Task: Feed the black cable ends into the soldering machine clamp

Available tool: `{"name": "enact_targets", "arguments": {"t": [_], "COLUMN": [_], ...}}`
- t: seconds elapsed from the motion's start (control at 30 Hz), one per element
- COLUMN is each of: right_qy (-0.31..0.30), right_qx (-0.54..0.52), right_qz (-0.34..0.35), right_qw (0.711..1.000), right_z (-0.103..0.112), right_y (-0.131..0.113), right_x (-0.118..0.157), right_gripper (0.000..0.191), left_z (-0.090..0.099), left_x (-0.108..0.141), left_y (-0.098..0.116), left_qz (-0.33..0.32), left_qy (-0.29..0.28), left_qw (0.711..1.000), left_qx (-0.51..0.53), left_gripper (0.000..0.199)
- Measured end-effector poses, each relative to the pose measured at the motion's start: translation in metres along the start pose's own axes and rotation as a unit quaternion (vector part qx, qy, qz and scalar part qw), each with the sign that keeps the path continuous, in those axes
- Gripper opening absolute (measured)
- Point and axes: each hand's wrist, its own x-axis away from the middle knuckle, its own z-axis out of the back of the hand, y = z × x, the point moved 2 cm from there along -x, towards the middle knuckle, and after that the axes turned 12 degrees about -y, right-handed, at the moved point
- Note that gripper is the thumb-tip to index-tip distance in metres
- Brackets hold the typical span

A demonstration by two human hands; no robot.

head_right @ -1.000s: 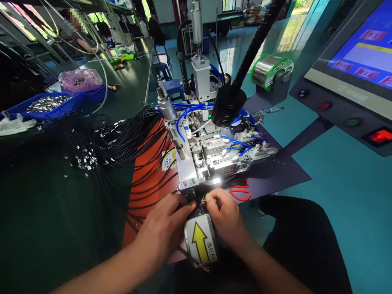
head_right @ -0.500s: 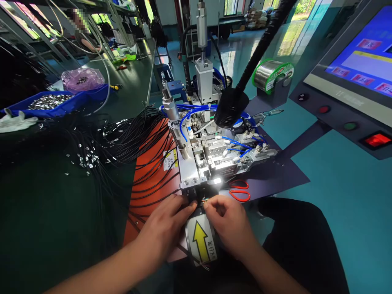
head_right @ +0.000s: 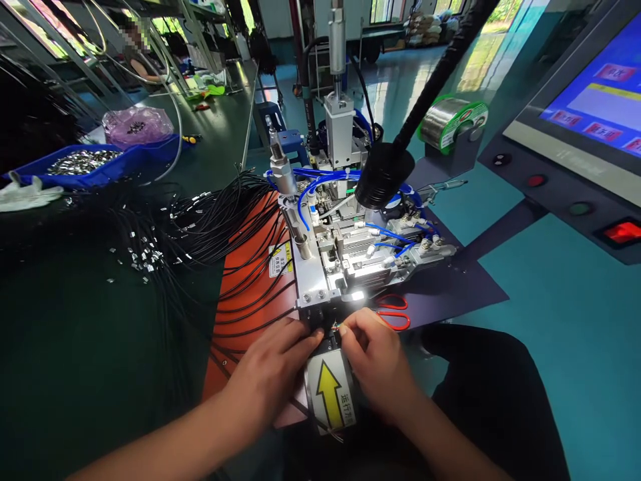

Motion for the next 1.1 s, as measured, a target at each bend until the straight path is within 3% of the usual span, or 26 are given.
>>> {"name": "enact_targets", "arguments": {"t": [0.13, 0.33, 0.47, 1.1], "right_qy": [0.001, -0.042, -0.028, -0.017], "right_qx": [0.019, 0.002, 0.009, 0.043], "right_qz": [-0.006, 0.07, 0.096, 0.085], "right_qw": [1.0, 0.997, 0.995, 0.995], "right_z": [0.006, 0.01, 0.011, 0.009], "right_y": [0.003, 0.0, -0.002, 0.003], "right_x": [-0.002, -0.006, -0.004, -0.009], "right_gripper": [0.022, 0.02, 0.021, 0.017], "left_z": [-0.004, -0.008, -0.007, -0.003], "left_x": [-0.001, -0.002, -0.002, -0.001], "left_y": [0.0, -0.003, -0.002, 0.002], "left_qz": [0.008, 0.021, 0.017, 0.012], "left_qy": [-0.001, -0.001, -0.01, 0.012], "left_qw": [1.0, 1.0, 1.0, 0.996], "left_qx": [-0.007, -0.01, -0.006, -0.092], "left_gripper": [0.021, 0.017, 0.017, 0.023]}}
